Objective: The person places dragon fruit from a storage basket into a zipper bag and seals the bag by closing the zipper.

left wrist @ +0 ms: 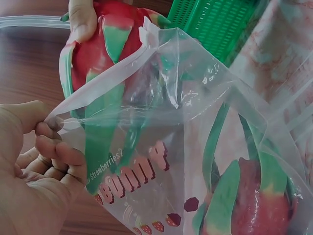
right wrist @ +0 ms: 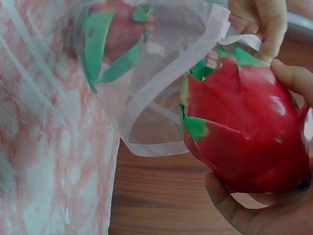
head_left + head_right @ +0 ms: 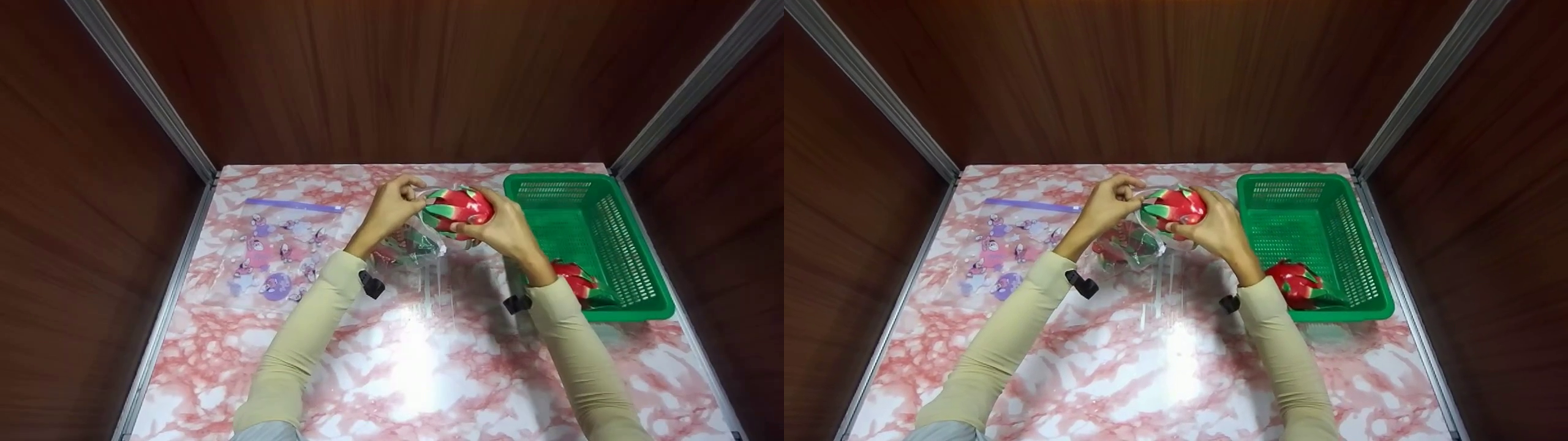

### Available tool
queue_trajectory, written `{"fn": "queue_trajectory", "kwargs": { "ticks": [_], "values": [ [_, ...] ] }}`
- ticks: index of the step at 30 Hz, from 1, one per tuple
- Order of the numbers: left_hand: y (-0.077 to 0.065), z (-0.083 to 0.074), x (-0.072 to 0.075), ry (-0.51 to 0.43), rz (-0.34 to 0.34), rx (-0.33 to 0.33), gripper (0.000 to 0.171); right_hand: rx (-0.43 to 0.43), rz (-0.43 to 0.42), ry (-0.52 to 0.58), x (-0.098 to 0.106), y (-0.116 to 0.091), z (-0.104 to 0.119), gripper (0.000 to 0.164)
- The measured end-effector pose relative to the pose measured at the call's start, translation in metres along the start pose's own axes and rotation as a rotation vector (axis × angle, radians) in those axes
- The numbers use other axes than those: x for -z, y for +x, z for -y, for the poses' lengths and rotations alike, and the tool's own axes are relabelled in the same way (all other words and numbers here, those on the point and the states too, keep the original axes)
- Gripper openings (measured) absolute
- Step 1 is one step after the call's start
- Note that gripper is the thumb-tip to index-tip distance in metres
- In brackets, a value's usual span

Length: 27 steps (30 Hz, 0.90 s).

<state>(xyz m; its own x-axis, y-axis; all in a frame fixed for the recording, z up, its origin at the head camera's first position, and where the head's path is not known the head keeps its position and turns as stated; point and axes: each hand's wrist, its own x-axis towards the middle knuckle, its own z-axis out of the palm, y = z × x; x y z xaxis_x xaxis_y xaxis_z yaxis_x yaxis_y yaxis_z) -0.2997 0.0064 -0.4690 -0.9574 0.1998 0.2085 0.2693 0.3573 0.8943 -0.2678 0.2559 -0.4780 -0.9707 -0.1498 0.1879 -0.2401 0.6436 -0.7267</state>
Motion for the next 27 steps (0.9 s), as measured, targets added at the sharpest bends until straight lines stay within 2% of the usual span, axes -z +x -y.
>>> {"fn": "queue_trajectory", "kwargs": {
  "ticks": [8, 27],
  "values": [
    [0.000, -0.001, -0.004, 0.049, -0.017, -0.023, 0.019, 0.015, -0.037, -0.085, -0.012, 0.000, 0.001, 0.091],
    [-0.001, 0.001, -0.003, 0.013, 0.020, -0.034, 0.023, 0.130, -0.033, -0.127, -0.030, 0.009, 0.002, 0.094]
  ]
}}
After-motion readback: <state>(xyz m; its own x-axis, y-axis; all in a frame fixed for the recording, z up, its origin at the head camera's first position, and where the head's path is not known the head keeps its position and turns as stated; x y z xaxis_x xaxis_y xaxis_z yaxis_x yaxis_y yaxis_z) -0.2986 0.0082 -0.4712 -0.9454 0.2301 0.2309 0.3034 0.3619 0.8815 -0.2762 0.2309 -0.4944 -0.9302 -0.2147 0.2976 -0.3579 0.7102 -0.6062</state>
